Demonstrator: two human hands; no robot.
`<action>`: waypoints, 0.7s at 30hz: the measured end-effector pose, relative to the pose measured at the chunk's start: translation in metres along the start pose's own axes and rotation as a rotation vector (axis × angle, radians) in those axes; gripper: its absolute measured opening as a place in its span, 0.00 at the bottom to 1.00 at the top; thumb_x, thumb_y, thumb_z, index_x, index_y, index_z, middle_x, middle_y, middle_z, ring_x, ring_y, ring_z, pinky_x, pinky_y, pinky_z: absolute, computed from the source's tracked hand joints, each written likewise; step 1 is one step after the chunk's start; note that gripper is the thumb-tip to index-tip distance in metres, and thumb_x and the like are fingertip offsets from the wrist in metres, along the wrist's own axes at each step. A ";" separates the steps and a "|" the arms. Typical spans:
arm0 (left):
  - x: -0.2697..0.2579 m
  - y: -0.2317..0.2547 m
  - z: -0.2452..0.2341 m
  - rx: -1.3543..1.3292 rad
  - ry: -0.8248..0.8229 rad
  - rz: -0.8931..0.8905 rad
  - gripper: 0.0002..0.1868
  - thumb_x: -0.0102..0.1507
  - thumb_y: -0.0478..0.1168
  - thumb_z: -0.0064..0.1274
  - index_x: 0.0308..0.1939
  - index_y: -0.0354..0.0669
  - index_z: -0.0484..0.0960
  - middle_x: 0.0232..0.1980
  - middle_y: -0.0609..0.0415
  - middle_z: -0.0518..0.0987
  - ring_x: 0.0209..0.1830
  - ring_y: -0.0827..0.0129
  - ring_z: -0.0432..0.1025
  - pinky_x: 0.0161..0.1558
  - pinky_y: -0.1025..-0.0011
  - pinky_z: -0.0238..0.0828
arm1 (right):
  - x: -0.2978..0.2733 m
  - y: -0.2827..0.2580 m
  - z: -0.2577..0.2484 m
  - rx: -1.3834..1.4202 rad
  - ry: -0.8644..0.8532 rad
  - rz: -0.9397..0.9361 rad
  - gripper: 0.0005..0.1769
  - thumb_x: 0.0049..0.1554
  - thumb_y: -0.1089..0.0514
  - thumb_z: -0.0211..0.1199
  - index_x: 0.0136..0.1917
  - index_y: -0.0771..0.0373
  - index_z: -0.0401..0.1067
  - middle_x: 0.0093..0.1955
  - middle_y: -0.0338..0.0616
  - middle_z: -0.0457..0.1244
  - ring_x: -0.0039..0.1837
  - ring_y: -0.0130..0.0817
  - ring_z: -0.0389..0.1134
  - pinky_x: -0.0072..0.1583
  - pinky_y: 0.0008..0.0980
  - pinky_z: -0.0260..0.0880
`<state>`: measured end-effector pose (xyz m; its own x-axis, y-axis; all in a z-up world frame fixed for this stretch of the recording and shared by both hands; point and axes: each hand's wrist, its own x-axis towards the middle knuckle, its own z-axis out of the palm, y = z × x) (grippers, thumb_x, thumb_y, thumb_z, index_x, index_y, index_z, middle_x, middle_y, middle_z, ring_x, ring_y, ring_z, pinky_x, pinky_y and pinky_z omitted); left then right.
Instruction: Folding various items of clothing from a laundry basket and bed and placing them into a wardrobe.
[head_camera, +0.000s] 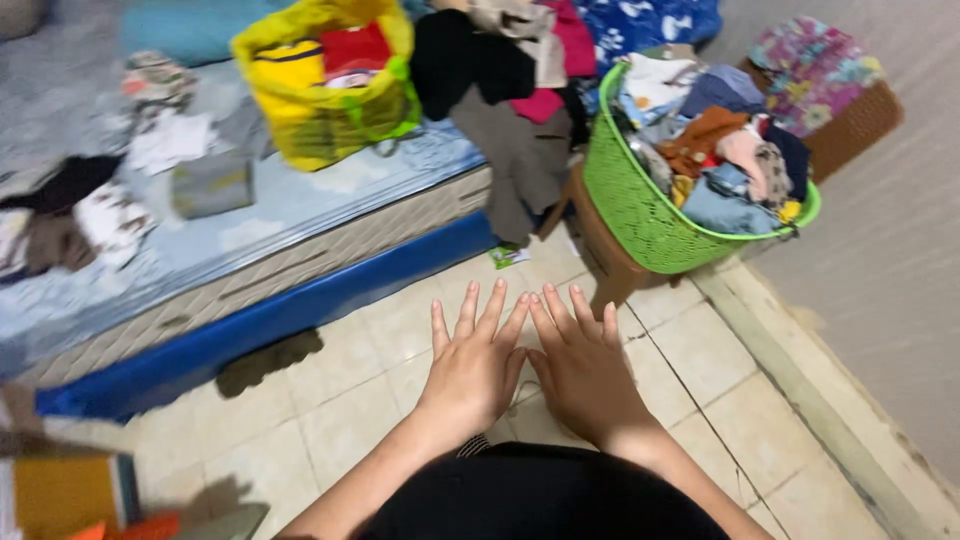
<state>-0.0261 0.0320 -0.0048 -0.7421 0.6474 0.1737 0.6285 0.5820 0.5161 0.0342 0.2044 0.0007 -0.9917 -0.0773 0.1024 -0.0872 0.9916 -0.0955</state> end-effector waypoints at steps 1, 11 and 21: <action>0.022 -0.003 0.007 -0.014 -0.012 0.024 0.34 0.66 0.46 0.48 0.77 0.52 0.60 0.80 0.42 0.53 0.81 0.40 0.41 0.70 0.29 0.26 | 0.009 0.017 0.005 0.027 0.002 0.024 0.36 0.60 0.47 0.54 0.77 0.62 0.55 0.80 0.53 0.47 0.81 0.57 0.41 0.73 0.67 0.36; 0.268 -0.076 0.056 0.037 -0.091 0.270 0.36 0.65 0.49 0.47 0.76 0.45 0.60 0.79 0.42 0.54 0.80 0.41 0.44 0.69 0.26 0.28 | 0.174 0.160 0.045 0.084 0.168 0.134 0.40 0.56 0.50 0.58 0.77 0.66 0.54 0.80 0.58 0.48 0.80 0.61 0.43 0.77 0.64 0.39; 0.453 -0.121 0.114 -0.007 -0.299 0.277 0.33 0.68 0.47 0.43 0.76 0.44 0.58 0.80 0.39 0.52 0.80 0.40 0.41 0.68 0.26 0.27 | 0.297 0.317 0.100 0.227 0.055 0.270 0.39 0.55 0.56 0.61 0.77 0.66 0.55 0.78 0.62 0.51 0.77 0.62 0.50 0.72 0.57 0.53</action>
<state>-0.4115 0.3106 -0.0839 -0.4437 0.8944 0.0564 0.7927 0.3623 0.4902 -0.2972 0.4854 -0.0984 -0.9760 0.1958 0.0956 0.1524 0.9268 -0.3432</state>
